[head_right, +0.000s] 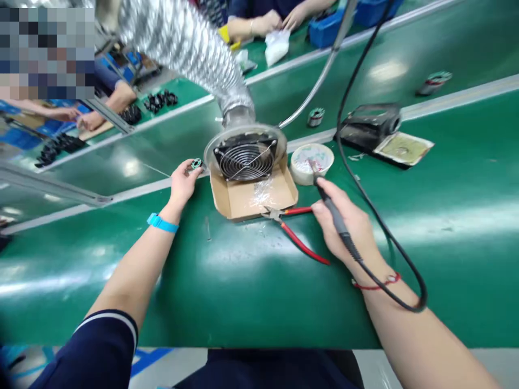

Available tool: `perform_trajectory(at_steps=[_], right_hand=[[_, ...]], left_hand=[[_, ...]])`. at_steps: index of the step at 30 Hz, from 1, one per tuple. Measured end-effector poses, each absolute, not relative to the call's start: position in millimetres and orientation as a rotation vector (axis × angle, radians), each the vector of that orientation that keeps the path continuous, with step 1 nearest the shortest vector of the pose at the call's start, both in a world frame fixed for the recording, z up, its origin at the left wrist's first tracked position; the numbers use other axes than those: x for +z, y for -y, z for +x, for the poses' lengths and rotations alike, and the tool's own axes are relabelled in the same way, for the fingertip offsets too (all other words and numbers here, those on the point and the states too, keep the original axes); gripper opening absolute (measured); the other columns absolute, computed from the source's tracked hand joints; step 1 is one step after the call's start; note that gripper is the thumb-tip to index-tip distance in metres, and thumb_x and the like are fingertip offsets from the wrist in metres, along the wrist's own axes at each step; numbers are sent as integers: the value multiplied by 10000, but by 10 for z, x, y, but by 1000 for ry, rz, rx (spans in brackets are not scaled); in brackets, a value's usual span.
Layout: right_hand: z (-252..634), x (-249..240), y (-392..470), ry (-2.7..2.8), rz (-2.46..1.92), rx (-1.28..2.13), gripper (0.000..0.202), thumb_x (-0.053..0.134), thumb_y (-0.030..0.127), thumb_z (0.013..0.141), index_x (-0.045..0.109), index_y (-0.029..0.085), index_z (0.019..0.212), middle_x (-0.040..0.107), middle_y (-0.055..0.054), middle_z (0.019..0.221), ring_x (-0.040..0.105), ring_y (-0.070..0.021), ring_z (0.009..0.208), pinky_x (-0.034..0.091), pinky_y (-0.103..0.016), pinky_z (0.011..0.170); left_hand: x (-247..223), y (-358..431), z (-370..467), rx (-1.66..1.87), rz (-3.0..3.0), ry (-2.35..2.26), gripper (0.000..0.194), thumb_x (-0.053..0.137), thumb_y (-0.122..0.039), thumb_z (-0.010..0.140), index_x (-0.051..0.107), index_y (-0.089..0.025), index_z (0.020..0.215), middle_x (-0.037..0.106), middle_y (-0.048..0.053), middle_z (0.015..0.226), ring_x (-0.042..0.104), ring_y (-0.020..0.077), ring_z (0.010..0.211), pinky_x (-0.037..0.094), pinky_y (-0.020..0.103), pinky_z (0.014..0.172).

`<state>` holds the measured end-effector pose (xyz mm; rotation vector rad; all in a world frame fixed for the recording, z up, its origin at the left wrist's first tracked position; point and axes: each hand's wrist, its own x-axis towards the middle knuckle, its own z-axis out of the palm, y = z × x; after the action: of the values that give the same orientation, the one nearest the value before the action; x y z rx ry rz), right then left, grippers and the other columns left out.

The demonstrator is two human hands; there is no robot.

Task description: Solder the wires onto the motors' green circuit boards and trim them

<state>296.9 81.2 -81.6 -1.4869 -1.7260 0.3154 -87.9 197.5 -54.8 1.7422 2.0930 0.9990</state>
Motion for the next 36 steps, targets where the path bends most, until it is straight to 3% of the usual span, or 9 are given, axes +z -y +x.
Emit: perform_trajectory(at_steps=[3,7,16,22,26,30,32,36], right_hand=[[2922,-742,-831,1691,-1471,401,494,483,500,953,593,227,1350,741,-95,1085,734,-216,918,612,-382,844],[2872,-676,-851,1647,-1455,480,479,483,501,946,605,230,1321,734,-89,1111,728,-211,955,613,-361,854],[2800,-731,-865,1588,-1430,638,529,498,539,924,553,235,1354,719,-86,1067,711,-217,940,598,-401,906],[2784,-741,-835,1551,-1468,670,556,489,550,934,537,240,1394,702,-102,1202,697,-223,1087,577,-393,992],[2797,-723,-803,1536,-1489,693,586,457,572,948,518,248,1432,668,-109,1305,676,-225,1164,581,-378,996],[2823,-698,-770,1544,-1503,708,586,445,590,950,525,264,1431,624,-104,1382,665,-219,1191,582,-380,1007],[2837,-690,-762,1558,-1510,712,581,440,590,953,527,271,1430,610,-94,1404,642,-216,1237,576,-374,1021],[2863,-679,-763,1587,-1533,709,584,440,588,953,529,268,1433,607,-87,1410,627,-207,1261,545,-375,1073]], left_hand=[[-510,-2352,-895,917,1737,-2223,389,646,-264,931,625,-118,1292,688,125,1270,631,234,1201,476,350,1064],[-524,-2502,-956,711,1720,-2338,369,623,-368,961,612,-148,1258,638,111,1272,635,241,1149,539,473,995],[-573,-1970,-1413,516,1921,-2259,335,607,-360,972,620,-156,1238,623,106,1289,628,233,1146,550,458,982],[-657,-1850,-1433,627,2003,-2202,274,531,-321,1000,660,-145,1165,703,95,1108,654,228,1104,500,463,1037],[-722,-1811,-1377,686,2027,-2075,425,358,-311,1000,646,-128,1253,739,88,904,716,227,881,562,355,867],[-769,-1801,-1382,652,2048,-1970,499,325,-377,966,675,-130,1222,745,71,822,725,225,764,584,343,766],[-791,-1827,-1389,622,2057,-1941,495,342,-384,941,704,-149,1184,769,85,878,741,248,836,589,373,817],[-840,-1881,-1382,574,2067,-1910,510,340,-397,923,731,-167,1155,739,114,1219,690,304,1155,539,445,1008]])
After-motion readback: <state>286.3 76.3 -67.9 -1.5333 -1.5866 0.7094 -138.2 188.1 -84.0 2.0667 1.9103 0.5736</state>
